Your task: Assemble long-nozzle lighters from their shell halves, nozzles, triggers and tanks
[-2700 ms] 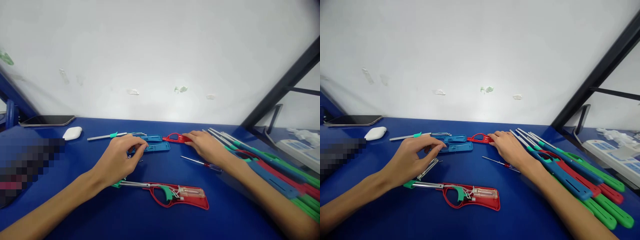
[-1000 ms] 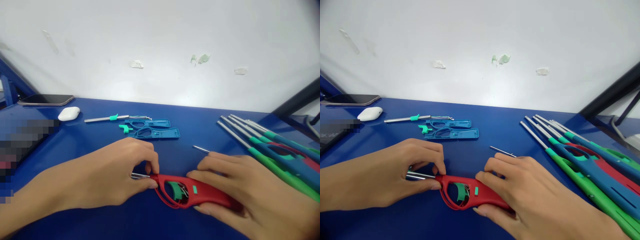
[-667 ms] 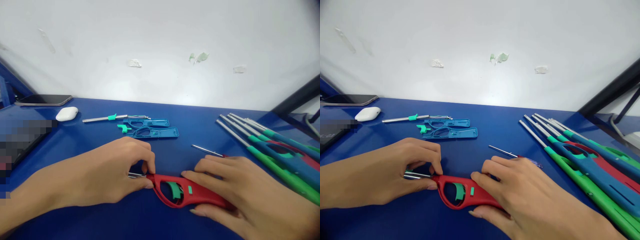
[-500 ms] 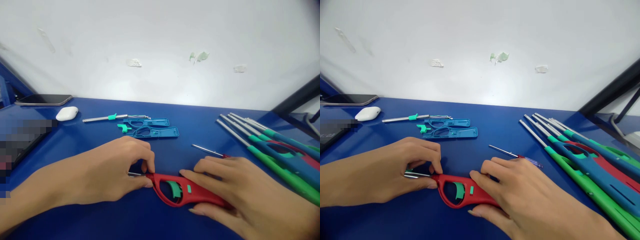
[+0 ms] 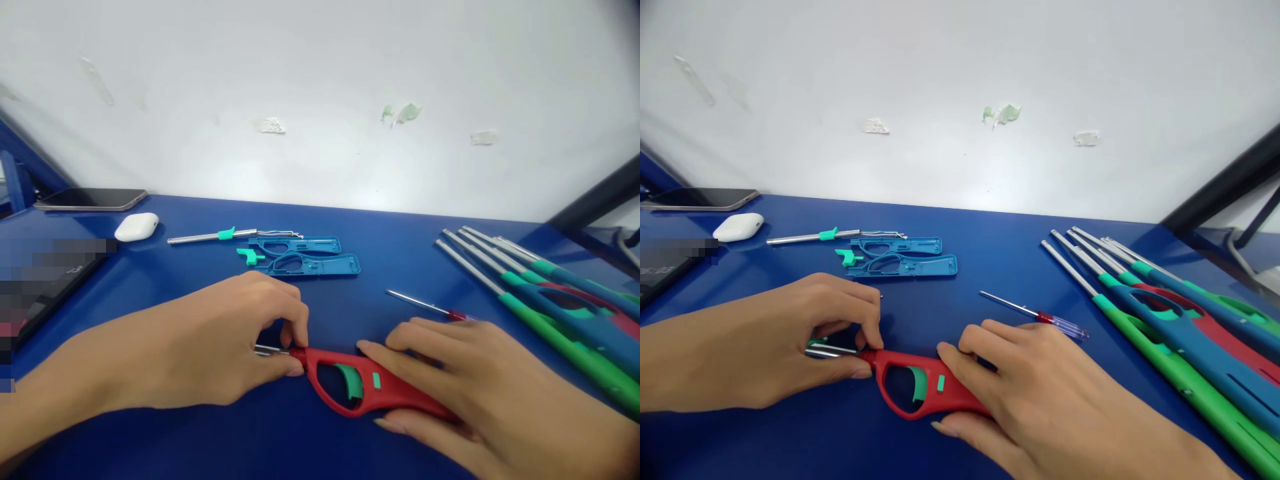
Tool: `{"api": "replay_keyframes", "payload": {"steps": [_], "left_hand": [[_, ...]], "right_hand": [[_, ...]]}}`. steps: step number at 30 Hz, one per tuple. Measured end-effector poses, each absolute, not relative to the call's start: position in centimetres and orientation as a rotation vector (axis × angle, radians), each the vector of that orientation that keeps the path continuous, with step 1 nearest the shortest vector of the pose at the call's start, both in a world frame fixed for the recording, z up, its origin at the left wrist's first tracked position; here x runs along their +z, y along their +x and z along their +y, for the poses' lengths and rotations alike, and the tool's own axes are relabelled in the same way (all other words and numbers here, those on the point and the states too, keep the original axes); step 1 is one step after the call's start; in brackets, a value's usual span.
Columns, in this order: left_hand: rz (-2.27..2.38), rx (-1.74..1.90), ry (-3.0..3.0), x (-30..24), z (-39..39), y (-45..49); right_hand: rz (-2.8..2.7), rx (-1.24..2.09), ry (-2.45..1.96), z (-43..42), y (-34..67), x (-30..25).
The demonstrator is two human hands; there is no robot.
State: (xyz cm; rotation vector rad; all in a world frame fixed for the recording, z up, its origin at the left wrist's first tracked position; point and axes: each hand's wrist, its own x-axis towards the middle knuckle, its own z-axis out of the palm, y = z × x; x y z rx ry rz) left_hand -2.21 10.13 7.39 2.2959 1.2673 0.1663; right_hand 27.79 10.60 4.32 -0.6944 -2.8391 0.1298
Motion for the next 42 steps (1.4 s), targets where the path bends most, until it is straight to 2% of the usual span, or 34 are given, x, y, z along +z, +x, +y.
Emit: {"api": "replay_keyframes", "payload": {"steps": [7,14,22,28,34,42], "left_hand": [[1.281,0.127,2.280,7.6,10.1,-2.1],[1.283,0.210,2.316,6.7,9.9,-2.2],[1.242,0.280,2.435,6.0,9.5,-2.3],[1.232,0.327,2.543,6.0,10.0,-2.1],[1.224,0.395,2.552,6.7,10.0,-1.3],[1.140,0.553,2.588,6.4,10.1,-0.8]], "right_hand": [[-2.849,0.079,-0.683,10.5,27.8,4.2],[-2.830,-0.102,-0.599,10.3,27.3,3.9],[-2.804,-0.141,-0.599,10.4,27.2,3.9],[-2.747,0.123,-0.833,10.8,27.7,3.5],[-2.677,0.569,-1.205,10.3,27.8,3.8],[-2.594,0.615,-1.162,10.3,27.5,4.0]]}}
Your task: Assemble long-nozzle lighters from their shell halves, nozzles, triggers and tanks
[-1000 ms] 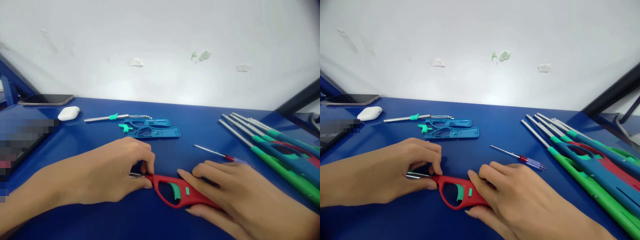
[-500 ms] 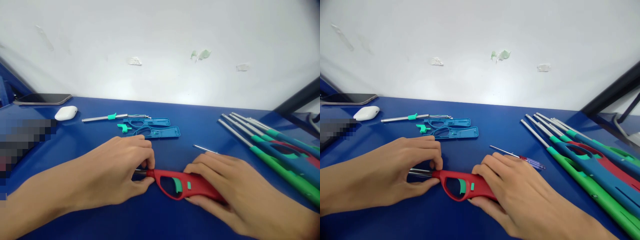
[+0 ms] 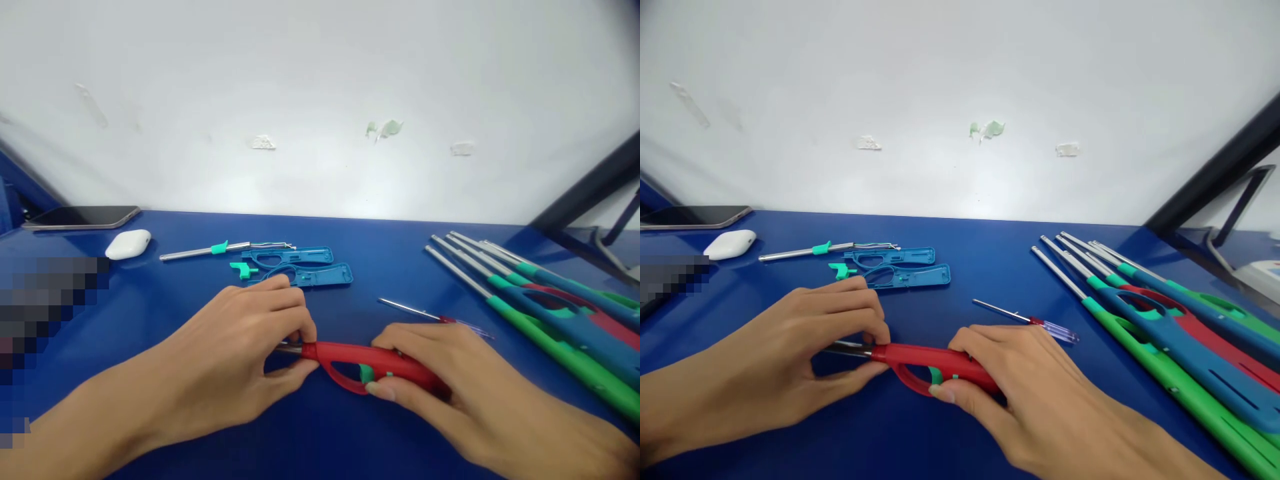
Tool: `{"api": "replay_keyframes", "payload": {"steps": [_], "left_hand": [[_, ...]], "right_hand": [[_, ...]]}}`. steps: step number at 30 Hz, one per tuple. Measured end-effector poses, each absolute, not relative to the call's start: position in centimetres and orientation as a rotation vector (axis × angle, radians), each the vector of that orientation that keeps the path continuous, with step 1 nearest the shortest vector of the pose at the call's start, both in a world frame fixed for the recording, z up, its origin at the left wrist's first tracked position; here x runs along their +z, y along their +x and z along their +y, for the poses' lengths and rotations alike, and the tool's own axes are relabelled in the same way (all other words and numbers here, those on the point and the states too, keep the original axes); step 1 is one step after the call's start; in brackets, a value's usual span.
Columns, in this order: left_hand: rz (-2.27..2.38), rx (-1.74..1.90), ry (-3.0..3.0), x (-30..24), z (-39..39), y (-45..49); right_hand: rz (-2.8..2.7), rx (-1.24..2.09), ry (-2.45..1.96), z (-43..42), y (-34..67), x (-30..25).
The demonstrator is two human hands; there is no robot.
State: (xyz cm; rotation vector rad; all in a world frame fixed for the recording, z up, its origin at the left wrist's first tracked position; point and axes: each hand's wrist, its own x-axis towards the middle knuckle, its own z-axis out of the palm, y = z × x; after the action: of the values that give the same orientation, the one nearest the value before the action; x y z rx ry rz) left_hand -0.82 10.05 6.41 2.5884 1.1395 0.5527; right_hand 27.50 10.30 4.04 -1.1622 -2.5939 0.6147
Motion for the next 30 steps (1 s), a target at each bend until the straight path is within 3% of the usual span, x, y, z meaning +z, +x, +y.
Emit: {"api": "replay_keyframes", "payload": {"steps": [10,14,23,30], "left_hand": [[1.389,0.971,2.835,7.3,11.5,-2.6],[1.491,0.890,2.949,6.4,12.6,-3.2],[1.147,1.022,2.855,5.2,12.1,-1.8],[1.138,0.837,2.857,4.6,11.9,-1.9]], "right_hand": [[-2.398,0.630,-1.312,11.8,27.4,5.1],[-2.362,0.663,-1.343,12.2,27.6,5.0],[-2.391,0.602,-1.249,11.5,27.3,4.7],[-2.409,0.479,-1.228,11.3,27.5,4.5]]}}
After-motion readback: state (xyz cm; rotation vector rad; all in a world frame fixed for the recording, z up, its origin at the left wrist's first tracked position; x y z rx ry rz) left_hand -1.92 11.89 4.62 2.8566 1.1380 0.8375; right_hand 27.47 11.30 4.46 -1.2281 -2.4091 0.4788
